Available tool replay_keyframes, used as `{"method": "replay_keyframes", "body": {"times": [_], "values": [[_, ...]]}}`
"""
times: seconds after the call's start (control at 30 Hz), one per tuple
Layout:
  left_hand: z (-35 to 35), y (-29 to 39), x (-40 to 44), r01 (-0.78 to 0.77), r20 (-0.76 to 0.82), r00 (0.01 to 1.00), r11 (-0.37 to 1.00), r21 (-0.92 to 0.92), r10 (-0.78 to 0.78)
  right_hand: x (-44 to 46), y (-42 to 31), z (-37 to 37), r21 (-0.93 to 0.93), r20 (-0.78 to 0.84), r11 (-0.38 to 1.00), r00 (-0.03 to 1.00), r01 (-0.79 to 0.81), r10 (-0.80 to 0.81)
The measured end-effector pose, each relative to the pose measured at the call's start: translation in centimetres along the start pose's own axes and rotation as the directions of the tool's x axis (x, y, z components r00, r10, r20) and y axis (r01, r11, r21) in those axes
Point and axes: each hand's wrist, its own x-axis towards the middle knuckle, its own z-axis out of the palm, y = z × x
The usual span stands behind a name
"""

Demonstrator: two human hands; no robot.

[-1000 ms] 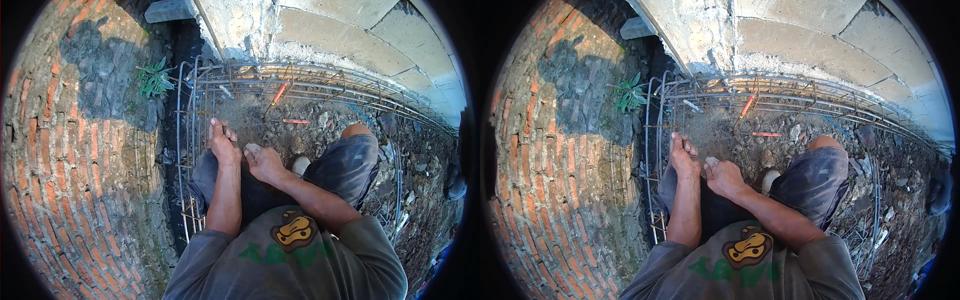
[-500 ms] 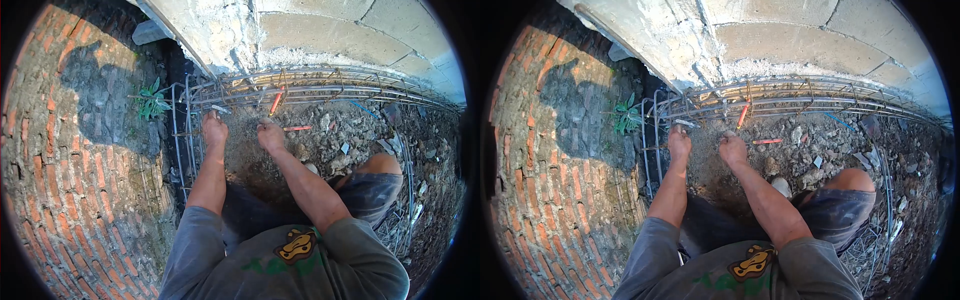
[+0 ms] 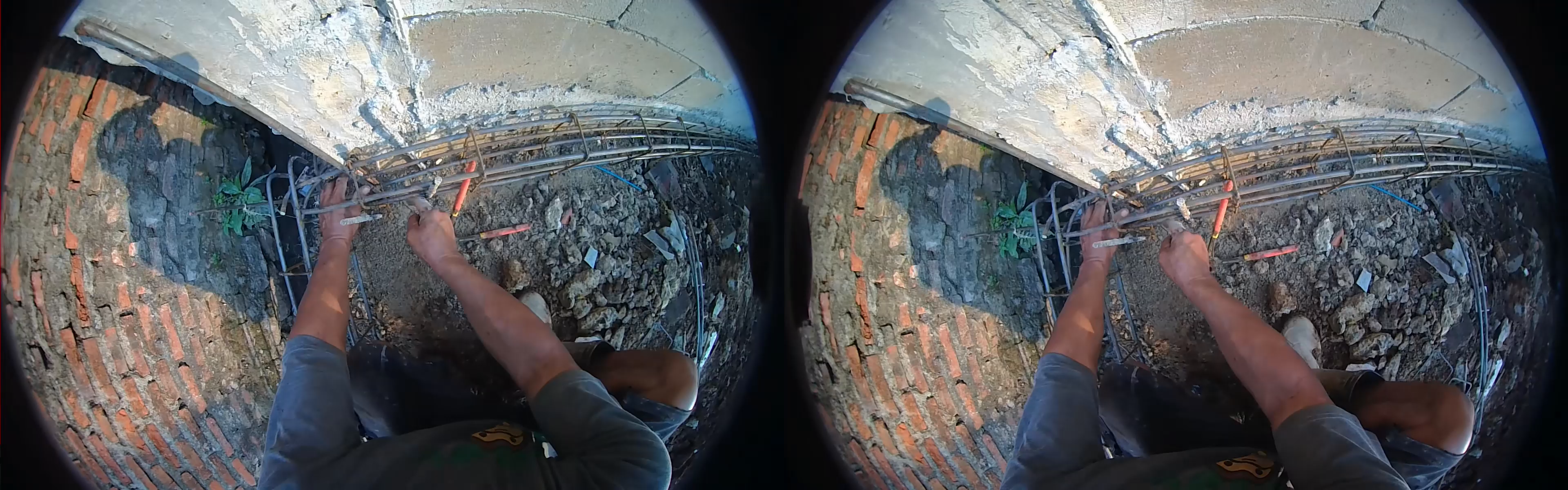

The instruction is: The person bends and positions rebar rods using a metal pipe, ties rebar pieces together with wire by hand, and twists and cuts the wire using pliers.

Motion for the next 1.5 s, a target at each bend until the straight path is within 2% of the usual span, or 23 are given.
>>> {"method": "replay_keyframes", "body": {"times": [0.17,0.23,0.43,0.57,0.63,0.73,0.87,1.07,1.17,1.23,1.27,1.33,1.37,1.43,1.47,1.5], "values": [[2.2,-1.4,0.6,-0.072,-0.147,0.985,0.987,0.147,0.094,1.3,0.5,1.4,-0.076,-0.035,0.997,0.999,0.002,-0.004],[1.6,-1.2,0.8,-0.171,-0.159,0.964,0.957,0.235,0.211,1.5,0.3,1.2,-0.150,-0.026,0.988,0.999,0.025,-0.029],[1.9,-1.4,1.2,-0.159,-0.117,0.973,0.944,0.290,0.199,1.8,-1.1,0.0,-0.272,-0.006,0.962,1.000,-0.014,0.013],[1.9,-1.9,1.1,-0.145,-0.092,0.981,0.960,0.238,0.171,1.7,-2.4,0.0,-0.242,0.019,0.968,0.998,-0.060,0.067],[2.9,-2.2,1.2,-0.132,-0.140,0.975,0.953,0.274,0.175,2.3,-2.1,0.5,-0.274,0.005,0.961,1.000,0.024,-0.024],[2.4,-1.9,1.3,-0.109,-0.066,0.989,0.961,0.254,0.130,3.0,-1.8,1.0,-0.292,-0.004,0.956,1.000,0.014,-0.016],[2.1,-2.0,1.3,-0.131,-0.076,0.985,0.962,0.239,0.153,2.8,-2.7,0.6,-0.283,0.006,0.959,1.000,-0.023,0.026],[1.6,-1.3,1.4,-0.070,-0.028,0.997,0.976,0.204,0.077,4.1,-1.5,2.1,-0.344,0.055,0.936,0.997,0.072,-0.056],[1.4,-1.3,1.4,-0.057,0.006,0.998,0.984,0.168,0.057,4.4,-1.1,3.0,-0.264,0.010,0.955,0.990,0.138,-0.140],[2.0,-1.5,1.5,-0.062,-0.057,0.996,0.975,0.212,0.075,4.1,-1.6,2.5,-0.135,-0.035,0.989,0.997,0.066,-0.071],[1.9,-1.3,1.6,-0.063,-0.057,0.995,0.976,0.211,0.076,4.1,-1.8,2.3,-0.135,-0.036,0.989,0.997,0.065,-0.071],[1.7,-1.0,1.8,0.021,0.021,0.999,0.977,0.210,-0.026,4.2,-2.2,2.0,0.025,0.008,1.000,1.000,-0.003,0.003],[1.5,-0.8,1.8,0.020,0.023,0.999,0.977,0.213,-0.025,4.3,-2.0,2.3,0.028,0.008,1.000,1.000,-0.004,0.004],[1.4,-0.5,1.7,0.019,0.008,1.000,0.979,0.204,-0.021,4.8,-1.3,3.3,0.205,-0.006,0.979,1.000,0.013,-0.012],[1.5,-0.6,1.7,0.018,0.008,1.000,0.978,0.207,-0.020,4.9,-1.1,3.7,0.209,-0.006,0.978,1.000,0.013,-0.013],[1.7,-0.7,1.8,-0.039,-0.031,0.998,0.984,0.175,0.045,5.0,-1.0,4.2,0.329,-0.060,0.944,0.998,0.028,-0.009]]}}
